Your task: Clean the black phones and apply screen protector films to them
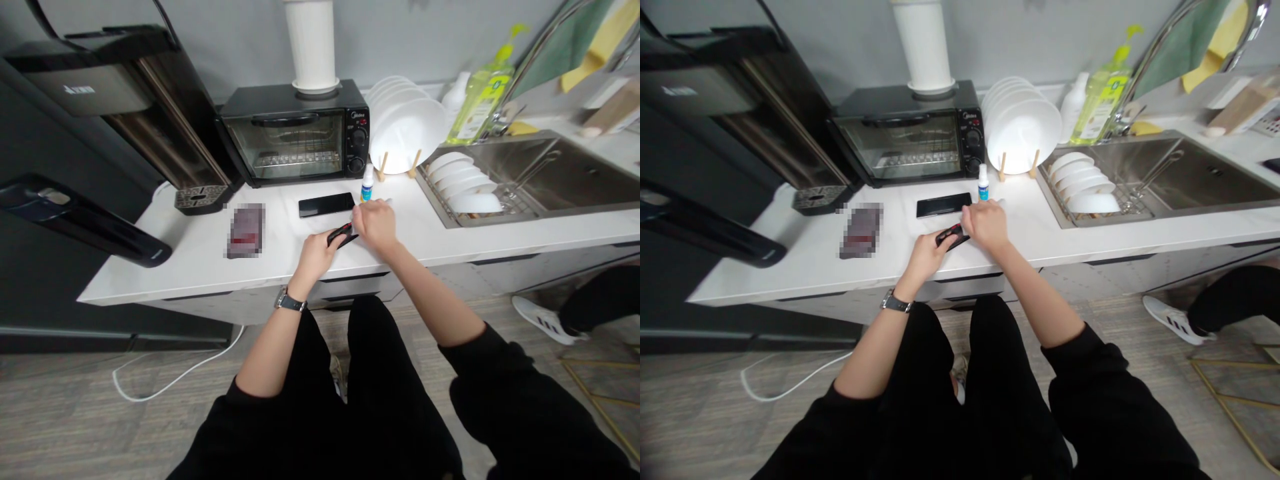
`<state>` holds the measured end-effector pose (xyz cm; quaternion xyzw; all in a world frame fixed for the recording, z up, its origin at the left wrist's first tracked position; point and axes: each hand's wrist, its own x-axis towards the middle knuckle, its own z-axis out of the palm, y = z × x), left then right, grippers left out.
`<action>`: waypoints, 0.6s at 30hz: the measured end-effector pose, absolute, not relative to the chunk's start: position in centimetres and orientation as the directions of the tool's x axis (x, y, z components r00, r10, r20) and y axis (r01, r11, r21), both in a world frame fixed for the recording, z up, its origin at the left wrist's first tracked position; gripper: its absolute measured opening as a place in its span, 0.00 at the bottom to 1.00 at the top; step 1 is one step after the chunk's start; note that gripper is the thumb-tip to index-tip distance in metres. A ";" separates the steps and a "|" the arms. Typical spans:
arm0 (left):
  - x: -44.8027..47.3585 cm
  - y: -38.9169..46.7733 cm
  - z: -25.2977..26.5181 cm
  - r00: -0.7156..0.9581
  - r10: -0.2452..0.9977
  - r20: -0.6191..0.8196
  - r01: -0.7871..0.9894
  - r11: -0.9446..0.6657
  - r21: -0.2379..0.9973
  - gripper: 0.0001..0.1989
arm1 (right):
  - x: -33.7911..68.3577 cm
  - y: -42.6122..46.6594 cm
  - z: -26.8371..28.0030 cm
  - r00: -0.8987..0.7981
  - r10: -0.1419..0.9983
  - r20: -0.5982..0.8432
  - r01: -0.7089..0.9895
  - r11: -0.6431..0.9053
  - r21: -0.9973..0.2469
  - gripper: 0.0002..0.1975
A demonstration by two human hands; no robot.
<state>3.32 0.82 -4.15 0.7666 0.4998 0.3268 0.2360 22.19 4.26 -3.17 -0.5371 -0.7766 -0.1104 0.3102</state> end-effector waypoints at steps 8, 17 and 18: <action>2.8 1.3 -4.3 0.078 0.929 0.362 0.365 -0.364 0.857 0.09 | 29.9 6.8 -4.6 0.585 0.787 0.194 0.171 0.114 -0.979 0.29; 4.2 -0.2 2.3 0.023 0.841 0.540 0.315 -0.519 0.795 0.08 | 26.5 4.6 0.4 0.333 0.942 -0.051 -0.661 0.194 -0.725 0.22; 4.8 -0.5 2.7 0.060 0.834 0.549 0.387 -0.526 0.757 0.07 | 25.5 4.1 1.3 0.344 0.938 0.030 -0.603 0.245 -0.759 0.28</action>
